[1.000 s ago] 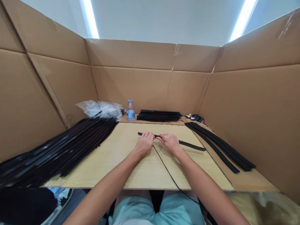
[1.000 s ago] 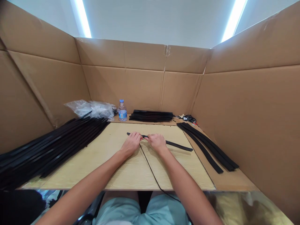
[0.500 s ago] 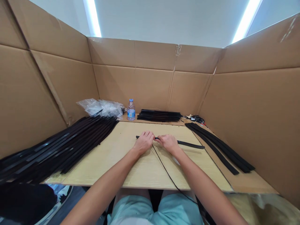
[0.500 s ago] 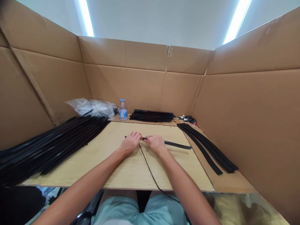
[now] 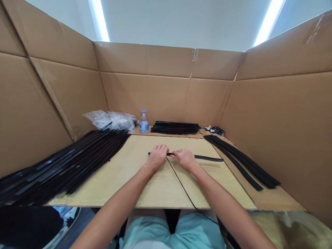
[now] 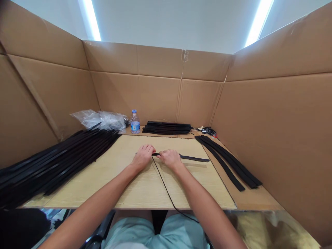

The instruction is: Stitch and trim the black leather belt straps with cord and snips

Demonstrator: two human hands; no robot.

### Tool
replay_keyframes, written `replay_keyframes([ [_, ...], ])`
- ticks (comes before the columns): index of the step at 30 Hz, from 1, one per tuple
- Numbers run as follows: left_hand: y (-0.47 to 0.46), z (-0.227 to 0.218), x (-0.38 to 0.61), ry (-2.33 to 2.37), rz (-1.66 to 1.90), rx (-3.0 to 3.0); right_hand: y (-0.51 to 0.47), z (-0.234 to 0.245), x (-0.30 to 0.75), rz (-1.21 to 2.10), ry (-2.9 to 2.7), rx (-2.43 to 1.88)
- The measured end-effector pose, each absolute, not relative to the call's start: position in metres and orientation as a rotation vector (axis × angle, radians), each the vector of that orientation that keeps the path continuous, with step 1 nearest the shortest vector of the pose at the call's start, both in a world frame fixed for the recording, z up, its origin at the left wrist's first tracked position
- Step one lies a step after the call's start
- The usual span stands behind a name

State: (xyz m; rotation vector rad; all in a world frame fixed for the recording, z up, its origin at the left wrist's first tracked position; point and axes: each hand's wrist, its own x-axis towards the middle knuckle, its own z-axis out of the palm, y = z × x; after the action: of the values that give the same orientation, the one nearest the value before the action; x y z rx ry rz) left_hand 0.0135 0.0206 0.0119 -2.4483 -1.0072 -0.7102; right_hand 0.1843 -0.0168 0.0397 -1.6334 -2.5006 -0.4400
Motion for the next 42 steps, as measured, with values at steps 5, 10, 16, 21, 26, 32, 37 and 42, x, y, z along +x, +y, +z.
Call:
replay_keyframes([
  [5, 0.025, 0.008, 0.014, -1.085, -0.825, -2.479, -0.014, 0.035, 0.186, -0.499, -2.515, -1.568],
  [10, 0.028, 0.007, 0.014, -1.118, -0.93, -2.537, -0.011, 0.031, 0.188, -0.553, -2.542, -1.48],
  [16, 0.027, 0.01, 0.01, -1.169, -1.099, -2.598, -0.01, 0.024, 0.194, -0.625, -2.551, -1.398],
  [21, 0.027, 0.01, 0.008, -1.217, -1.226, -2.653, -0.008, 0.019, 0.198, -0.638, -2.597, -1.322],
  [26, 0.027, 0.009, 0.007, -1.253, -1.331, -2.722, -0.007, 0.018, 0.198, -0.618, -2.596, -1.322],
  [32, 0.023, 0.014, -0.002, -1.246, -1.415, -2.851, -0.008, 0.021, 0.197, -0.579, -2.571, -1.394],
  [37, 0.029, 0.019, -0.016, -1.275, -1.499, -2.869, -0.008, 0.022, 0.197, -0.548, -2.531, -1.449],
  [42, 0.045, 0.015, -0.032, -1.581, -1.835, -2.543, -0.004, 0.023, 0.205, -0.546, -2.422, -1.501],
])
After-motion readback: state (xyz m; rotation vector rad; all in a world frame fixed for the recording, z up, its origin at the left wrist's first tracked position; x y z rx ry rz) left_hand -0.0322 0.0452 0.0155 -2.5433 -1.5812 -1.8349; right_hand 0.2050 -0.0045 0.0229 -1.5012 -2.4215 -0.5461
